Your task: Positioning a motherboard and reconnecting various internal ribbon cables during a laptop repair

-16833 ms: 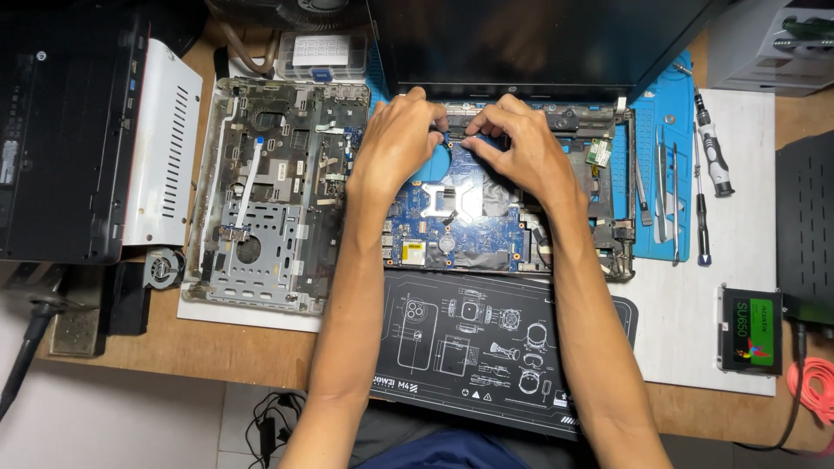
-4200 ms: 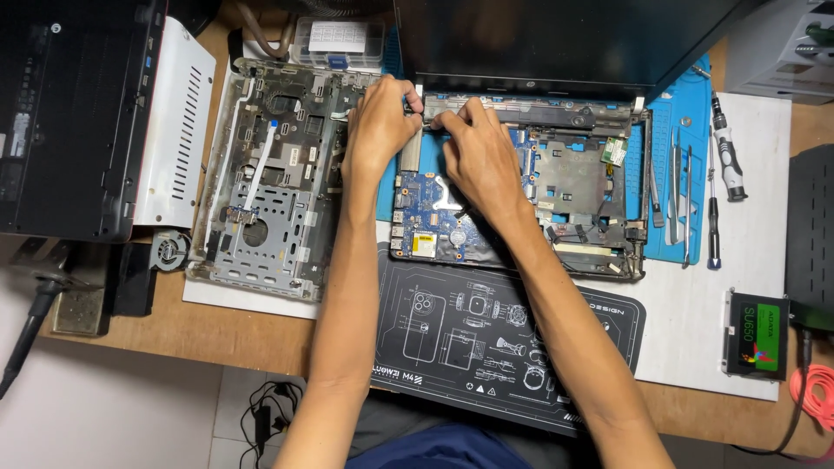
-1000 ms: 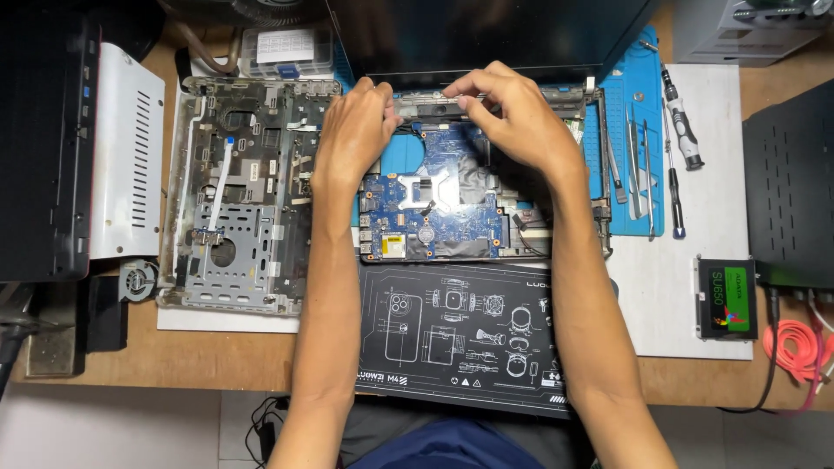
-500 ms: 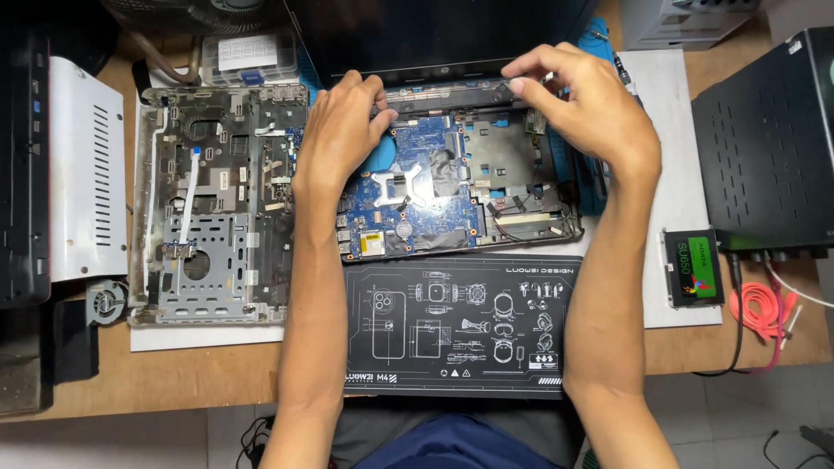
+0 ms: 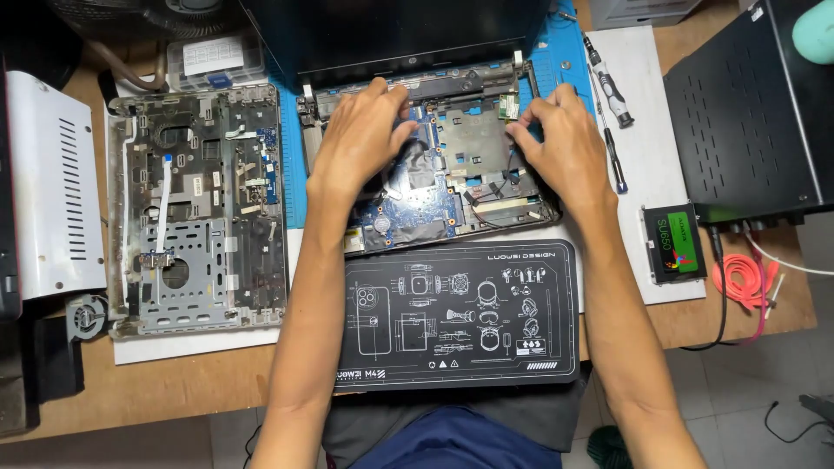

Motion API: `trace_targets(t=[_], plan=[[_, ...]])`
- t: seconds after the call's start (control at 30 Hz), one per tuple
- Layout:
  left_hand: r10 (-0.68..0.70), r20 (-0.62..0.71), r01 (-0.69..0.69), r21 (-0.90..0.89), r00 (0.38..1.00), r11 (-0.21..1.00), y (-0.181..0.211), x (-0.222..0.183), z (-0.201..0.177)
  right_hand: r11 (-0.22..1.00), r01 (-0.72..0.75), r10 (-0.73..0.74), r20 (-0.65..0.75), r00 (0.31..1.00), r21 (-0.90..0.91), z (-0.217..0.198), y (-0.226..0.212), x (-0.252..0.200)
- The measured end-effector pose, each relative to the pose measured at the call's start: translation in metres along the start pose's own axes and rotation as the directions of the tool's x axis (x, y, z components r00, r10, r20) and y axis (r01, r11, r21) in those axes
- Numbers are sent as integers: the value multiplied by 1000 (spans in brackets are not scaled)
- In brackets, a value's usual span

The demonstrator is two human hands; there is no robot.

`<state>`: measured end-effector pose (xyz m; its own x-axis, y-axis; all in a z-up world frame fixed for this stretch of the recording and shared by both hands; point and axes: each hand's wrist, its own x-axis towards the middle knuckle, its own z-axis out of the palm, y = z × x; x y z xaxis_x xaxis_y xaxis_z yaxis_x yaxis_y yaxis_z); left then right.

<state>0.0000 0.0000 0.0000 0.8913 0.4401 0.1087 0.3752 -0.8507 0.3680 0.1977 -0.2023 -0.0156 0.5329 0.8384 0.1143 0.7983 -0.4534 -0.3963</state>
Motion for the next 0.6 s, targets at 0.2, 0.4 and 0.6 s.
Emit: trace_targets(t=[0.2,0.4,0.6], plan=[[30,70,-31,6,997,1000,14,3,15,987,161,-159,-107,981,16,16,17,-4],[26,122,-29,23,992,999,19,4,20,986,142,-134,-97,986,85,21,19,-3],[26,139,-28,9,990,1000,22,4,19,993,121,-118,-173,978,5,24,15,-7]])
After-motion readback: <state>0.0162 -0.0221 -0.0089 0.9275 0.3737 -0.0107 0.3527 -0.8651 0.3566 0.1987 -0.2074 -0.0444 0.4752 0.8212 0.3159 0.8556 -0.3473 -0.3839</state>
